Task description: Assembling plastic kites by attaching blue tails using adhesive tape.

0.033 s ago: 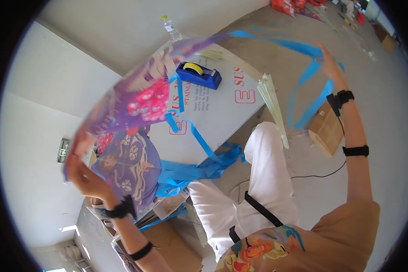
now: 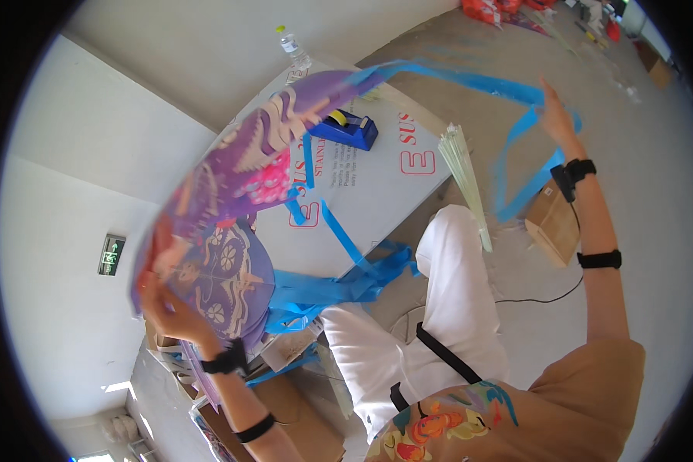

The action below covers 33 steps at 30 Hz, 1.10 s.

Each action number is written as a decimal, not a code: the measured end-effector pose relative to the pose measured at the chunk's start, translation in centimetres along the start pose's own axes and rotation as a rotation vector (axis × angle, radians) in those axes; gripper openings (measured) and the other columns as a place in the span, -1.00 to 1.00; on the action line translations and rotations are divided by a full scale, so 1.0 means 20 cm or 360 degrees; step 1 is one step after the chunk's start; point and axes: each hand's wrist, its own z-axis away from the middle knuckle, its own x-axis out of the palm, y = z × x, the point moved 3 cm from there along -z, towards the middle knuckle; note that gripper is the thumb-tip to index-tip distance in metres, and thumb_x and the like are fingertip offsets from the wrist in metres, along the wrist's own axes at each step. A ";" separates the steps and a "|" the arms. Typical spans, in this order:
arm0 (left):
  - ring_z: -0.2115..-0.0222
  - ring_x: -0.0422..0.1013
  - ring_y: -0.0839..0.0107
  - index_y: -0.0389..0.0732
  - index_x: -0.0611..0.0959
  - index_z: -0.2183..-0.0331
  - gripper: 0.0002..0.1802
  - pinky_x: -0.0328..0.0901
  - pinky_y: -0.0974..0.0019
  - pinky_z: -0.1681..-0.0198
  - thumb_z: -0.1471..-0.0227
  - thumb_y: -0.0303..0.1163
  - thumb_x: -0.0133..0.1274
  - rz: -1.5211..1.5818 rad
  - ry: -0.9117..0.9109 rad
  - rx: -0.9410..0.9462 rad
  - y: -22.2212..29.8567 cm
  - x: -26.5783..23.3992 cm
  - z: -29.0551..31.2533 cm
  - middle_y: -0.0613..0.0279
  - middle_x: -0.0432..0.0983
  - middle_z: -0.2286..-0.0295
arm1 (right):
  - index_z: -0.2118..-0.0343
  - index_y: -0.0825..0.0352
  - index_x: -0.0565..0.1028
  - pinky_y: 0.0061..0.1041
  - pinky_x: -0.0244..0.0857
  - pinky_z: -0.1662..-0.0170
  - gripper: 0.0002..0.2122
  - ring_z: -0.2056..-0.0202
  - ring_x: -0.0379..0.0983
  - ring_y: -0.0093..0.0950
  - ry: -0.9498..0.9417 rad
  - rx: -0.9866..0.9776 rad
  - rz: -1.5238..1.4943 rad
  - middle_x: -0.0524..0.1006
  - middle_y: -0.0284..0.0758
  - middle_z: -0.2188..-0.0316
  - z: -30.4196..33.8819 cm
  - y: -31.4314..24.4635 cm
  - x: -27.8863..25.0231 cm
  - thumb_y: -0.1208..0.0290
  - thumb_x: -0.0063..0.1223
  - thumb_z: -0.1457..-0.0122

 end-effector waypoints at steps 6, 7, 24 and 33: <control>0.08 0.54 0.16 -0.30 0.76 0.15 -0.78 0.46 0.12 0.00 -0.12 -0.62 0.19 0.0031 -0.0267 -0.0835 0.23 -0.07 0.99 0.09 0.64 0.16 | -0.31 0.26 0.24 -0.41 0.46 -0.02 -0.45 -0.10 0.50 -0.34 -0.0813 -0.0151 -0.1177 0.36 -0.17 -0.27 1.00 -0.91 0.28 0.48 0.12 -0.27; 0.08 0.54 0.16 -0.29 0.76 0.15 -0.77 0.46 0.14 0.01 -0.12 -0.63 0.20 0.0007 -0.0331 -0.0923 0.26 -0.06 1.06 0.09 0.63 0.16 | -0.32 0.30 0.23 -0.47 0.46 0.02 -0.43 -0.05 0.52 -0.44 -0.1034 -0.0165 -0.1294 0.40 -0.14 -0.23 1.12 -1.09 0.35 0.36 0.17 -0.31; 0.23 0.55 0.33 -0.31 0.74 0.22 -0.84 0.44 0.29 0.18 -0.10 -0.60 0.24 0.0695 -0.0850 -0.1307 0.10 0.30 1.06 0.13 0.65 0.29 | 0.18 0.37 0.49 -0.27 0.59 0.09 -0.87 0.21 0.62 -0.32 -0.1448 0.1403 -0.2678 0.62 -0.22 0.23 1.02 -1.75 1.18 0.47 0.15 -0.27; 0.04 0.54 0.30 -0.35 0.75 0.18 -0.79 0.50 0.32 0.01 -0.10 -0.69 0.21 0.0855 0.0212 -0.0408 0.03 0.52 0.05 0.03 0.58 0.02 | 0.13 0.43 0.53 -0.36 0.49 0.03 -0.86 0.14 0.59 -0.34 -0.1110 0.0212 -0.3565 0.62 -0.15 0.18 0.27 -2.07 0.59 0.53 0.03 -0.32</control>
